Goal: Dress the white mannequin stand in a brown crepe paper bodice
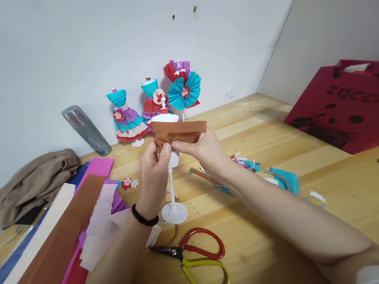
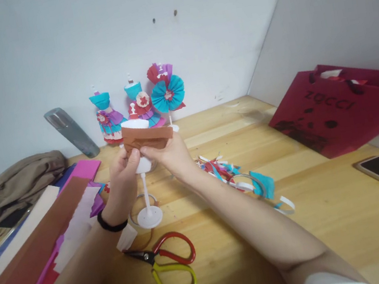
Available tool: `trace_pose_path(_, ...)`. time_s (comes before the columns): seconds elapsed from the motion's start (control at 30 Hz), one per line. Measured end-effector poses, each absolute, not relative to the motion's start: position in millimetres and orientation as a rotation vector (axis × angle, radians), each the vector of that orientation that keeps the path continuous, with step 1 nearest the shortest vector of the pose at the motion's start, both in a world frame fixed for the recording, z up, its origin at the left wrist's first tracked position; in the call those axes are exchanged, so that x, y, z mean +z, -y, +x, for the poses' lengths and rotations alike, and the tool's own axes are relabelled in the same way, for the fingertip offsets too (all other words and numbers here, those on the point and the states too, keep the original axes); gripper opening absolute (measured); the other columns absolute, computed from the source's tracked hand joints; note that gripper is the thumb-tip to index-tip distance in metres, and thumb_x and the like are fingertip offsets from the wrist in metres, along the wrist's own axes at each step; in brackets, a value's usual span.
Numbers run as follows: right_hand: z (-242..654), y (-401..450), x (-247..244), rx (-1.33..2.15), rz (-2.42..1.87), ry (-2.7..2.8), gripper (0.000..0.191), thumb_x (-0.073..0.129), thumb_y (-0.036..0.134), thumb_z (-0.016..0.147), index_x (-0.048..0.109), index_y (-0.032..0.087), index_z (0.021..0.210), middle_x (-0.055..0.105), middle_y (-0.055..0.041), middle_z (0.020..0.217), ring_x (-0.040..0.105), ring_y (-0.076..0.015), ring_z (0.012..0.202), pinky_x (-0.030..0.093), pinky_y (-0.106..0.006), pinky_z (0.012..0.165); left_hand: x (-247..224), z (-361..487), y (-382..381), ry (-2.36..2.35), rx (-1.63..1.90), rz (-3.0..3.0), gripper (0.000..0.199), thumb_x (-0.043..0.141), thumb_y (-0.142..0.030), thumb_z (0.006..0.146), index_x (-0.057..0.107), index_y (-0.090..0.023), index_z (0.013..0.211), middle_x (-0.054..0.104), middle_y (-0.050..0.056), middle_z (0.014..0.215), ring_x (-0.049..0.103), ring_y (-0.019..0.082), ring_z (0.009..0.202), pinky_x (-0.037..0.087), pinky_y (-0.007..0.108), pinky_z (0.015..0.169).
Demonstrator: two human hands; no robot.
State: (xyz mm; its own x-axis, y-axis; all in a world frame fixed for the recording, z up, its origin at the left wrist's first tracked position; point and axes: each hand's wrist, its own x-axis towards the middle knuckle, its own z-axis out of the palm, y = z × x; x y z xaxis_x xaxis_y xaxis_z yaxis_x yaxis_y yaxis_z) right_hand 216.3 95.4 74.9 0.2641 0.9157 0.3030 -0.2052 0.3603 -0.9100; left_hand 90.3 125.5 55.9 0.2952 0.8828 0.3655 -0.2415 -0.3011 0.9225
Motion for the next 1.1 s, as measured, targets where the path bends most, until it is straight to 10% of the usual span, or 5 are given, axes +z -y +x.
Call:
trace_pose_path(0.6,271.6,-93.7,100.7,0.931,-0.981,1.394,0.043,0.089,0.036,0.053,0.064,0.023,0.085,0.068,-0.0003,0.088,0.064,-0.0206,0.083,0.052,-0.034,0.074,67.3,83.3,-126.5,-0.806,1.212,1.744,0.025,0.063,-0.036,0.084,0.065,-0.014,0.097,0.071,0.008,0.094,0.063,0.02,0.083,0.05,0.031,0.074)
trace_pose_path(0.9,271.6,-65.5,126.8,0.554,-1.072,1.598,0.042,0.079,0.055,0.066,0.067,0.024,0.091,0.071,-0.0043,0.103,0.064,-0.0275,0.104,0.046,-0.043,0.096,72.1,84.1,-122.9,-0.823,1.165,1.894,0.024,0.062,-0.035,0.083,0.065,-0.015,0.096,0.071,0.007,0.09,0.061,0.019,0.079,0.047,0.031,0.072)
trace_pose_path(1.1,266.2,-63.8,126.0,0.49,-1.136,1.547,0.043,0.058,0.062,0.085,0.063,0.021,0.072,0.063,-0.0018,0.072,0.058,-0.0188,0.071,0.044,-0.034,0.065,77.2,85.2,-117.0,-0.88,1.121,2.015,0.021,0.062,-0.033,0.081,0.066,-0.015,0.09,0.067,0.004,0.081,0.056,0.017,0.074,0.042,0.029,0.068)
